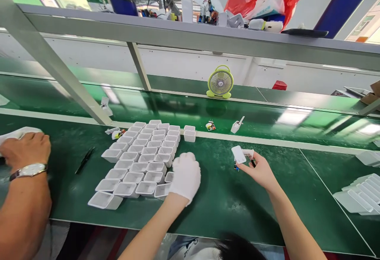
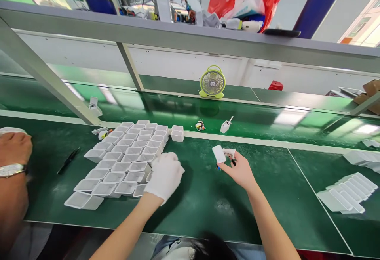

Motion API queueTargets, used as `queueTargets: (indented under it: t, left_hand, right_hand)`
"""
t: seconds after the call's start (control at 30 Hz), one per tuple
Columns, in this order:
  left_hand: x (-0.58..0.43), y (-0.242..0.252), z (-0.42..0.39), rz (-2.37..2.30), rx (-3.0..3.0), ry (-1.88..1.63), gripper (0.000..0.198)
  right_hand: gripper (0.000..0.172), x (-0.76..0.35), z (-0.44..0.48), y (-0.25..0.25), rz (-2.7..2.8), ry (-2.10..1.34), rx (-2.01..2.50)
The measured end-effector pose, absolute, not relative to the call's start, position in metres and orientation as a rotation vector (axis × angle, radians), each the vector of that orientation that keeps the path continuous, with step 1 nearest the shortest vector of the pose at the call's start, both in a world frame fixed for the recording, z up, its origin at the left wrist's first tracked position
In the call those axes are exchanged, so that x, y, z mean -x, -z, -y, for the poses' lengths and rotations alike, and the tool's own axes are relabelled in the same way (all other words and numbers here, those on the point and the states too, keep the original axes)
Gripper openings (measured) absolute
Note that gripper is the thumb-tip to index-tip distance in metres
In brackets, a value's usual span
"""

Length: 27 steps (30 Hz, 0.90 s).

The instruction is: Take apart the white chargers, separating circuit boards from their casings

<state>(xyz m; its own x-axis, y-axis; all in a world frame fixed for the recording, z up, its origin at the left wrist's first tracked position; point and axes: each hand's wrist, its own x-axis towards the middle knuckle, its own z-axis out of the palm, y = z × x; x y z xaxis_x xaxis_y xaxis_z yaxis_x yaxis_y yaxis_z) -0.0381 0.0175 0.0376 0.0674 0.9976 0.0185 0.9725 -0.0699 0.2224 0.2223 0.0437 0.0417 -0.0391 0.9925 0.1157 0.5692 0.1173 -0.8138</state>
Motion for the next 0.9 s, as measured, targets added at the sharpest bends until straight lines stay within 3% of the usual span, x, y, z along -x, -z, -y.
queueTargets:
  t: [0.17,0.27,0.33,0.47,0.63,0.77,0.8,0.9]
  left_hand:
    - [-0.005,-0.021,-0.003,-1.576,-2.281,-0.434,0.021]
    - [-0.009,-0.002,-0.008,-1.507,-2.149,-0.515,0.087]
    - [-0.008,0.012,-0.017,-1.468,-2.035,-0.524,0.112]
    - [-0.010,0.033,-0.031,-1.328,-1.894,-0.528,0.105]
    - [-0.017,0.036,-0.026,-1.202,-1.819,-0.574,0.112]
    - [-0.028,0.035,-0.011,-1.269,-1.764,-0.625,0.064]
    - [-0.031,0.034,-0.007,-1.298,-1.757,-0.646,0.062]
    - [-0.044,0.033,0.004,-1.407,-1.735,-0.711,0.093]
  right_hand:
    - [0.047,-0.245,-0.027,-0.037,1.503,-0.845,1.501]
    - [0.045,-0.255,-0.010,-0.030,1.413,-0.876,1.478]
    - [0.048,-0.259,0.001,-0.026,1.360,-0.898,1.454]
    - [0.064,-0.257,0.015,-0.020,1.289,-0.965,1.374]
    - [0.063,-0.249,0.027,-0.014,1.239,-1.058,1.301]
    - [0.064,-0.243,0.032,-0.011,1.232,-1.048,1.300]
    - [0.065,-0.241,0.032,-0.010,1.236,-1.042,1.302]
    - [0.067,-0.236,0.033,-0.011,1.259,-1.020,1.317]
